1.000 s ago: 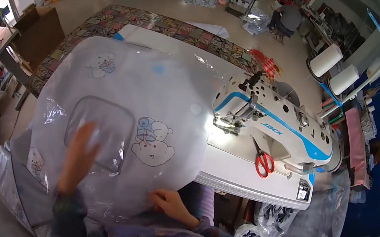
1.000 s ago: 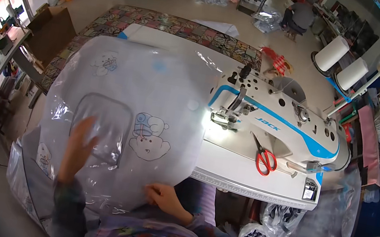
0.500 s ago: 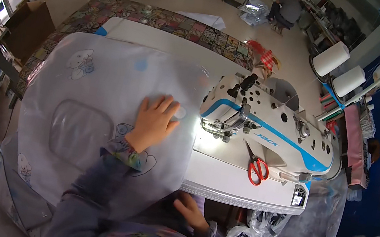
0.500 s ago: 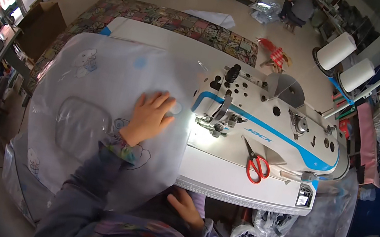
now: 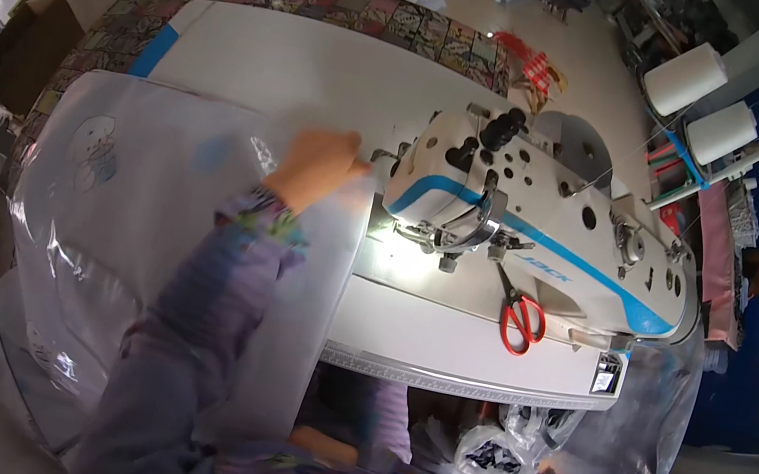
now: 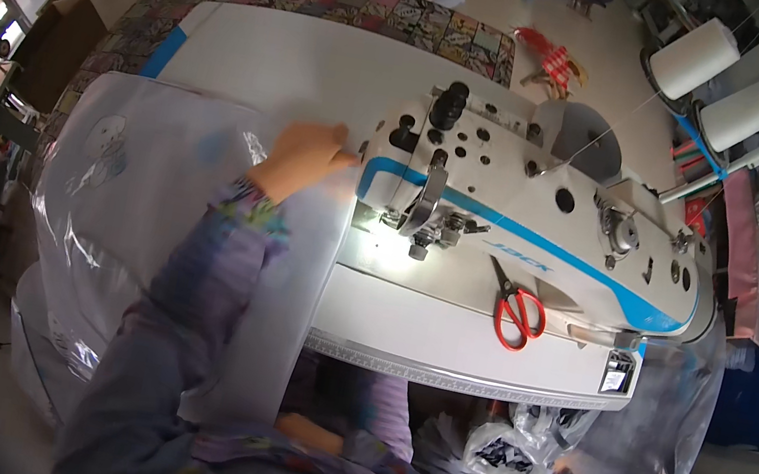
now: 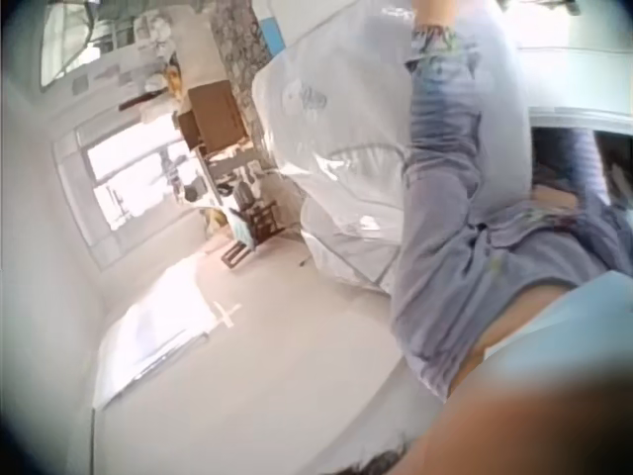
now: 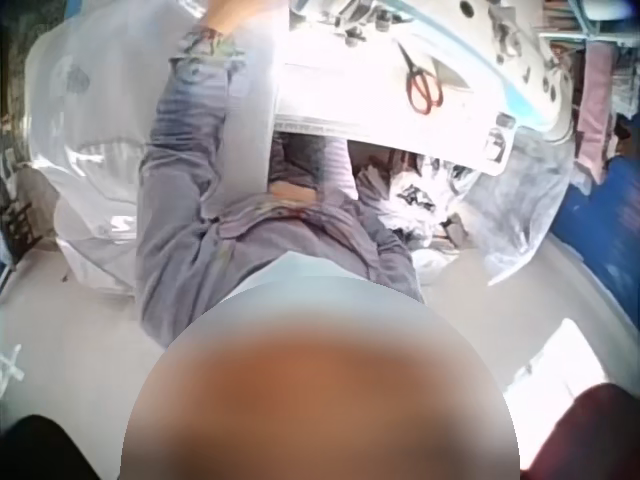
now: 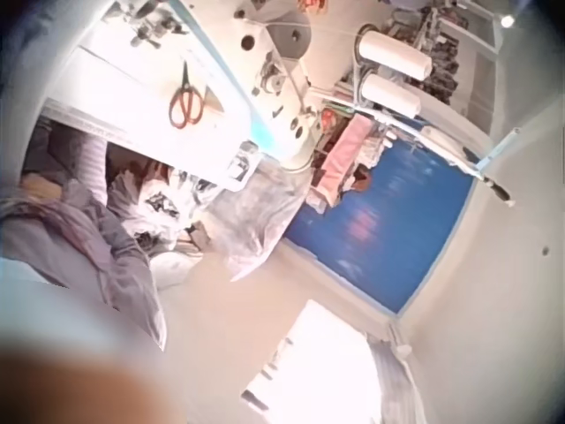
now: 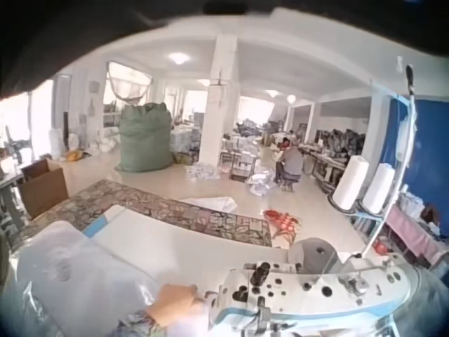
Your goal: Sewing textile and plastic components together using an industrial sewing machine.
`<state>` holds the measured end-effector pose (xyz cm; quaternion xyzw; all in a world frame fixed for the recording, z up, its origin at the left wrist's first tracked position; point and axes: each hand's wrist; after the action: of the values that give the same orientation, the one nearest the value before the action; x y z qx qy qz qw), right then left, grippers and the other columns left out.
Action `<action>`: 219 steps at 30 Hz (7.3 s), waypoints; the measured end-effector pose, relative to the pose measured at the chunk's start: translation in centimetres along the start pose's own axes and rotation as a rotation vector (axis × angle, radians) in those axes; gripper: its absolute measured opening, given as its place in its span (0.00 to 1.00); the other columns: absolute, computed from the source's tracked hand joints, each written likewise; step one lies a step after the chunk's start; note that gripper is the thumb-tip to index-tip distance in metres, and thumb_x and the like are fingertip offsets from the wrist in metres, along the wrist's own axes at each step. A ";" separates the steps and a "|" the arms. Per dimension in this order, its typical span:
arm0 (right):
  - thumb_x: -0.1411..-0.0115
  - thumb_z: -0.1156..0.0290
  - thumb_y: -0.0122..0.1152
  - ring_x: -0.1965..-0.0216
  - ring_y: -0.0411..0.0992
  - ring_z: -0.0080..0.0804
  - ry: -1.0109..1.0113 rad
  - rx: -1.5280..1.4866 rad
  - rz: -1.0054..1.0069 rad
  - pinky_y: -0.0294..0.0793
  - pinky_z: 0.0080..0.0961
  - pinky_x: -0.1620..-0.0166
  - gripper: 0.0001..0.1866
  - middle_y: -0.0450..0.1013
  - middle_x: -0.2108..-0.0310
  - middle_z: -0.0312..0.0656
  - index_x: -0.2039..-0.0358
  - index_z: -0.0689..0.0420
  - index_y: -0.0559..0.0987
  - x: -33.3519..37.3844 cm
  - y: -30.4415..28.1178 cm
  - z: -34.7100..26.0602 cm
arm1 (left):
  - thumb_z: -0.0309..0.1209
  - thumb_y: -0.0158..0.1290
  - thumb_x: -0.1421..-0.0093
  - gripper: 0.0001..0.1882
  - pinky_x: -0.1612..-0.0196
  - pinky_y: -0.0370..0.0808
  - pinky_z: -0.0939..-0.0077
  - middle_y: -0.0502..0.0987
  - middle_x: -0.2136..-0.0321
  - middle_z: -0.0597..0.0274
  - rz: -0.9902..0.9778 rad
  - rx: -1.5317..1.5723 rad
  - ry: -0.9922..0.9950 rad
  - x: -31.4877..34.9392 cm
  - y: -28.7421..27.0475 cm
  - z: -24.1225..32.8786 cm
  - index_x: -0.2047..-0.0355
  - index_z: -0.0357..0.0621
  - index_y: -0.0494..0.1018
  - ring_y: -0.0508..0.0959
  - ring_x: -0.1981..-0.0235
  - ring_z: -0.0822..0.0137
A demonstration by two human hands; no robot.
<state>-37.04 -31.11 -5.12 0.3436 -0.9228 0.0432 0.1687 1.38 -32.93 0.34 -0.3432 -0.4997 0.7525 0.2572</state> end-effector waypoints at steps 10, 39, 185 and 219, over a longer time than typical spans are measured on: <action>0.34 0.73 0.62 0.72 0.71 0.16 -0.170 -0.225 1.203 0.70 0.14 0.68 0.08 0.76 0.71 0.34 0.60 0.66 0.79 1.5 -16.3 -9.0 | 0.31 0.63 0.44 0.13 0.76 0.63 0.67 0.71 0.79 0.56 0.091 0.677 0.111 9.2 -2.7 7.2 0.73 0.40 0.70 0.69 0.80 0.57; 0.45 0.62 0.67 0.53 0.69 0.43 0.124 1.010 1.345 0.64 0.39 0.52 0.28 0.71 0.57 0.40 0.43 0.51 0.75 -1.6 -18.7 -8.1 | 0.36 0.59 0.48 0.05 0.54 0.65 0.62 0.81 0.77 0.65 0.123 0.413 -0.107 5.7 0.6 7.2 0.75 0.51 0.80 0.79 0.69 0.60; 0.30 0.60 0.57 0.85 0.65 0.17 -0.296 -0.241 0.813 0.64 0.19 0.80 0.16 0.65 0.80 0.30 0.50 0.57 0.67 -2.0 -14.3 -15.2 | 0.26 0.61 0.46 0.05 0.61 0.71 0.62 0.77 0.70 0.56 0.363 0.311 -0.115 13.6 -4.3 1.7 0.69 0.40 0.78 0.75 0.66 0.55; 0.36 0.64 0.57 0.65 0.75 0.49 0.449 0.871 1.474 0.76 0.42 0.64 0.16 0.73 0.64 0.46 0.49 0.53 0.75 12.7 -15.8 -6.7 | 0.34 0.54 0.35 0.25 0.43 0.66 0.51 0.68 0.42 0.47 0.359 0.234 -0.243 19.1 -7.4 4.1 0.40 0.39 0.67 0.68 0.42 0.50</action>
<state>-33.87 -49.73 4.95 -0.3216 -0.7561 0.5551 0.1294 -13.51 -18.57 3.32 -0.3014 -0.3675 0.8746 0.0953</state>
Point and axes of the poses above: each hand's wrist, its own x-axis away from the middle knuckle, its own y-axis out of the palm, z = x × y
